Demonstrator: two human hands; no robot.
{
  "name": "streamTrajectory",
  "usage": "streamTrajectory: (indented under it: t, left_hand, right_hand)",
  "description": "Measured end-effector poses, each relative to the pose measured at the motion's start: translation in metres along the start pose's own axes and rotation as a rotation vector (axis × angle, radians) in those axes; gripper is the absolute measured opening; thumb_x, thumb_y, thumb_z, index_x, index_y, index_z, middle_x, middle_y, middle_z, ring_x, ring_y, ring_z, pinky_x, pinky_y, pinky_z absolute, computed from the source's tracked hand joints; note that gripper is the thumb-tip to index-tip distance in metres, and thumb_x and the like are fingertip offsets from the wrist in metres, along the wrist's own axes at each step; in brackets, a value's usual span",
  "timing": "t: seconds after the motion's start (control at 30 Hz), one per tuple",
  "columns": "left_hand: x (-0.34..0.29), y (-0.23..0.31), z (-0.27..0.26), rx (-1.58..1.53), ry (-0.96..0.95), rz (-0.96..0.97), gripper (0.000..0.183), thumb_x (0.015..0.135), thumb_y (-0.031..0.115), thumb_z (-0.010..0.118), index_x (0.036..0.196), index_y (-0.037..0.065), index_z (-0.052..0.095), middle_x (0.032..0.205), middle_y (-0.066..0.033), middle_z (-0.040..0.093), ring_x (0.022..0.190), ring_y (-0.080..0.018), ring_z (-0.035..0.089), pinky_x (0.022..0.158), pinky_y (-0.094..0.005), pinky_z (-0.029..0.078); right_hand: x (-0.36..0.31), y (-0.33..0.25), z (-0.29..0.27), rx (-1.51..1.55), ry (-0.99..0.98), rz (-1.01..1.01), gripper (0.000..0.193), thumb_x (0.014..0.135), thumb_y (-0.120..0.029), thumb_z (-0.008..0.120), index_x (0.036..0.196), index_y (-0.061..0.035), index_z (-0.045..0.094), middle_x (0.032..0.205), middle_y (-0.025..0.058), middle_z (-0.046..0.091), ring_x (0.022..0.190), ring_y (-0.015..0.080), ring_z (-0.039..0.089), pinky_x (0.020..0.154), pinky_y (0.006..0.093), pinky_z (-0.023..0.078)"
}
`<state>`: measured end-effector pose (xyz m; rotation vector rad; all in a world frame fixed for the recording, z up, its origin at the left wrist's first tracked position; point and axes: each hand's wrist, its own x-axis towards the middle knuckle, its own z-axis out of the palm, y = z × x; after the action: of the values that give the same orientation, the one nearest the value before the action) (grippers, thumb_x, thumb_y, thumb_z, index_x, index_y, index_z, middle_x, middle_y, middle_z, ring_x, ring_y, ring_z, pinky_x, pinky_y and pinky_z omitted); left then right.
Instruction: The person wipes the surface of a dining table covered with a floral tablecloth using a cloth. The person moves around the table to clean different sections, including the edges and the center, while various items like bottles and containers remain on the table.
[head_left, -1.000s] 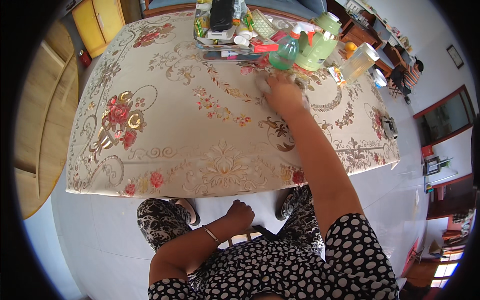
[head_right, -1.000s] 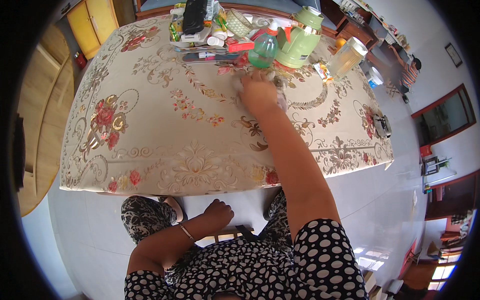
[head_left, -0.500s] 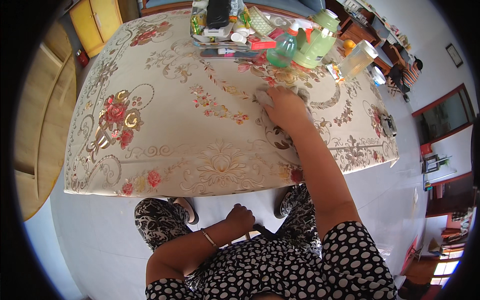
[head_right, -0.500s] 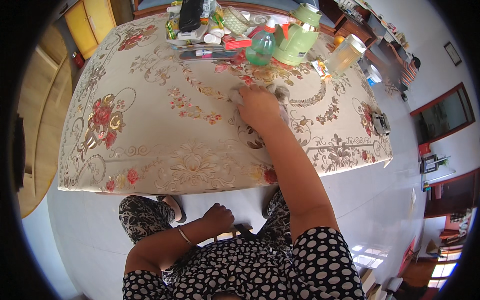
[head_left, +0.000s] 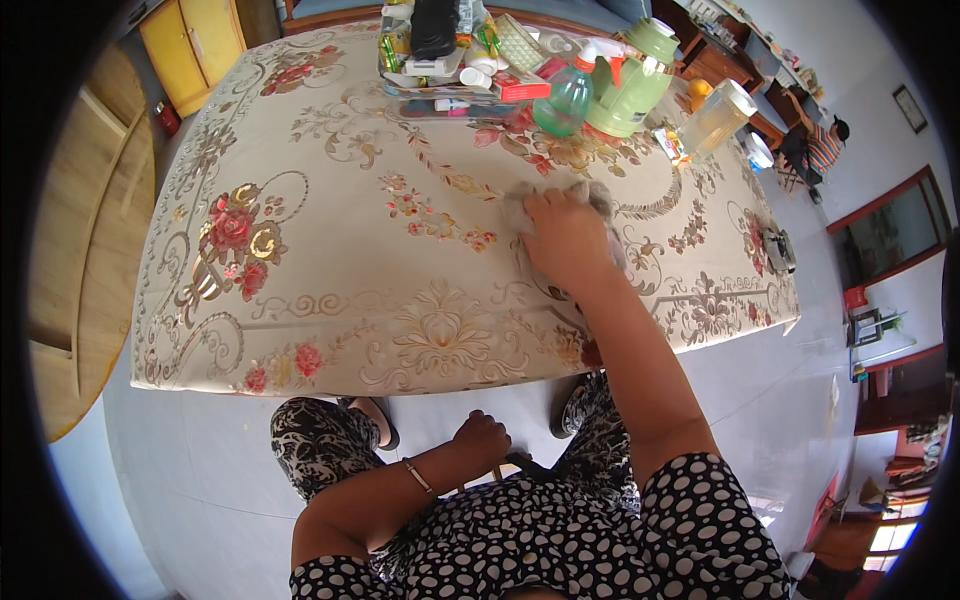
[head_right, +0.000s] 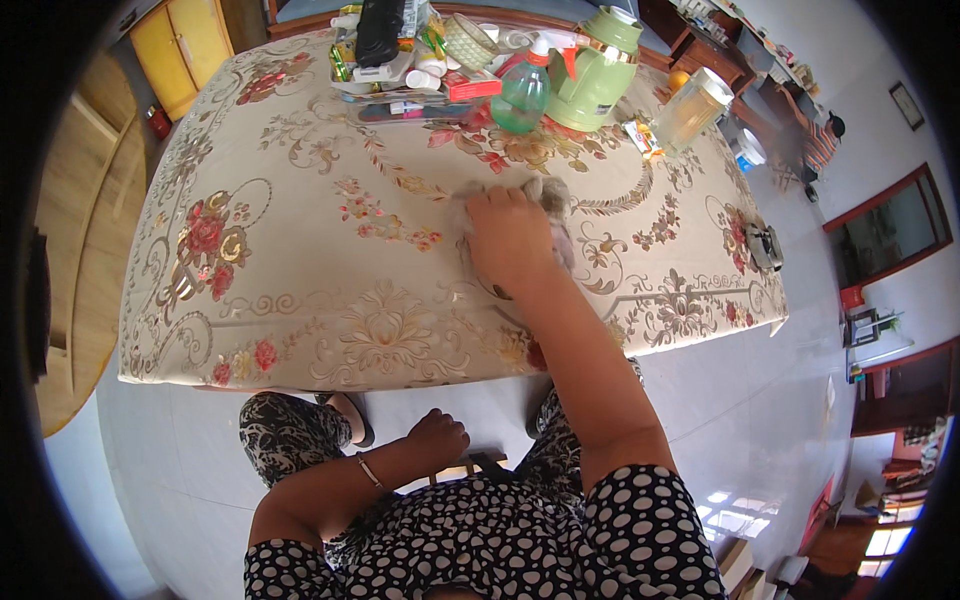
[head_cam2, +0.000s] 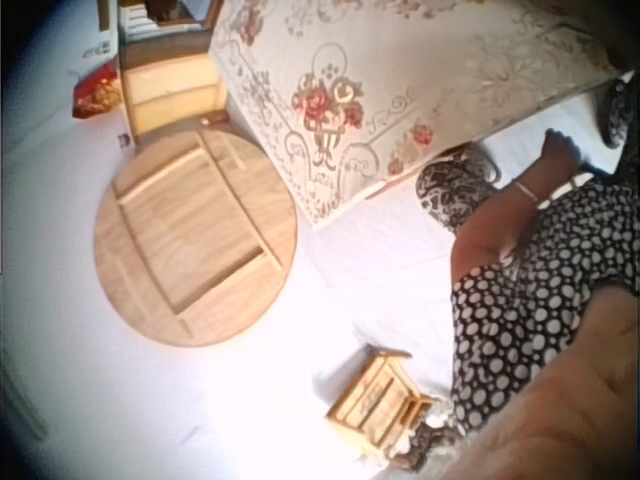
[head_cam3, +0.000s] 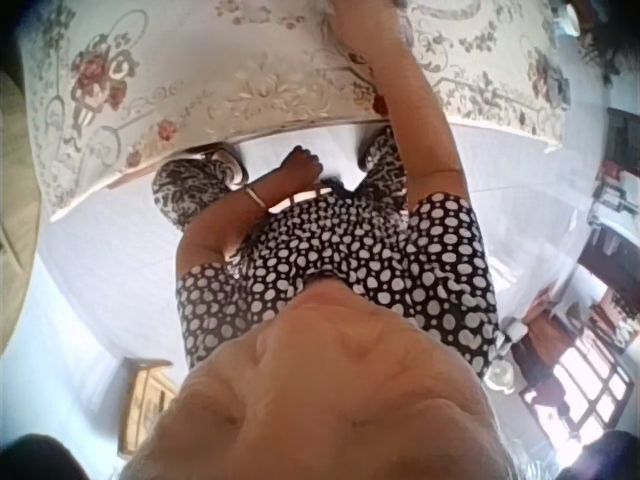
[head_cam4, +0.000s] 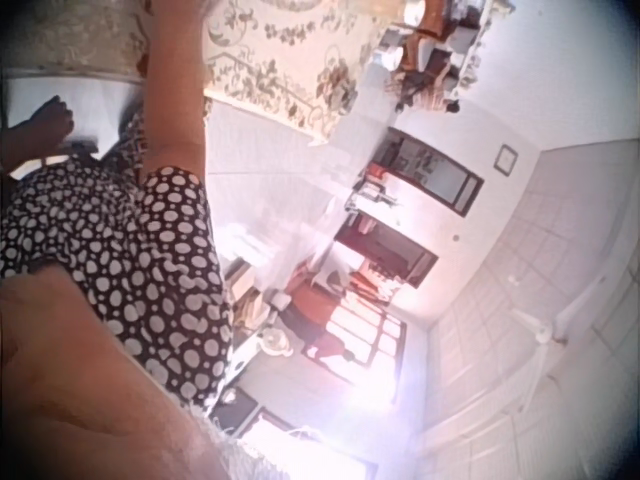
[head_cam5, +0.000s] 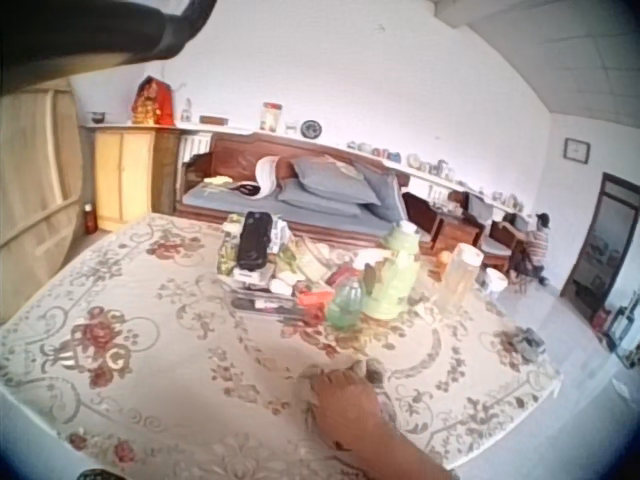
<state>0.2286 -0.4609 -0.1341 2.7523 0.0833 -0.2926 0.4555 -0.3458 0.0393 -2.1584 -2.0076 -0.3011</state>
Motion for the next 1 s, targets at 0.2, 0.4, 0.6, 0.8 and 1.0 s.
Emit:
streamTrajectory:
  t: [0.2,0.4,0.6,0.8,1.0]
  left_hand:
    - [0.003,-0.008,-0.006,0.001,0.018,0.006,0.008,0.073,0.015,0.059,0.074,0.008,0.063,0.074,-0.0072,0.062,0.074,-0.0247,0.062,0.068,-0.0383,0.045]
    - [0.003,-0.009,0.0,0.006,-0.02,-0.023,0.011,0.077,0.017,0.058,0.075,0.01,0.067,0.077,-0.0065,0.064,0.08,-0.0242,0.062,0.071,-0.0391,0.044]
    - [-0.003,0.005,-0.005,-0.012,-0.053,0.014,0.012,0.077,0.018,0.058,0.075,0.01,0.067,0.078,-0.0066,0.064,0.08,-0.0244,0.062,0.071,-0.0388,0.044]
    - [0.004,-0.007,-0.002,0.013,-0.033,-0.005,0.011,0.076,0.017,0.058,0.075,0.01,0.066,0.078,-0.007,0.064,0.08,-0.0245,0.062,0.07,-0.0391,0.044]
    - [0.003,-0.018,-0.002,0.028,-0.002,-0.022,0.011,0.076,0.015,0.057,0.077,0.009,0.066,0.079,-0.0085,0.065,0.08,-0.0253,0.062,0.07,-0.0408,0.044]
  right_hand:
    - [0.048,0.017,0.018,0.001,0.054,0.1,0.03,0.073,-0.022,0.068,0.099,-0.0088,0.061,0.102,0.0113,0.061,0.1,0.0274,0.059,0.079,0.038,0.05]
    - [0.007,-0.006,0.003,0.01,0.036,-0.032,0.033,0.069,-0.022,0.071,0.098,-0.0084,0.061,0.1,0.0111,0.061,0.097,0.0267,0.059,0.078,0.0377,0.05]
    - [0.002,-0.007,0.003,0.033,0.035,-0.056,0.031,0.069,-0.019,0.07,0.097,-0.0082,0.061,0.095,0.0114,0.061,0.092,0.0263,0.06,0.077,0.0377,0.05]
    - [0.056,0.004,0.014,0.068,0.002,0.095,0.028,0.076,-0.024,0.067,0.097,-0.0065,0.061,0.095,0.0113,0.06,0.099,0.0295,0.058,0.08,0.0389,0.05]
    - [0.016,-0.012,0.013,0.018,0.07,-0.019,0.027,0.073,-0.021,0.068,0.094,-0.0064,0.06,0.097,0.0126,0.058,0.097,0.0307,0.057,0.078,0.0401,0.049]
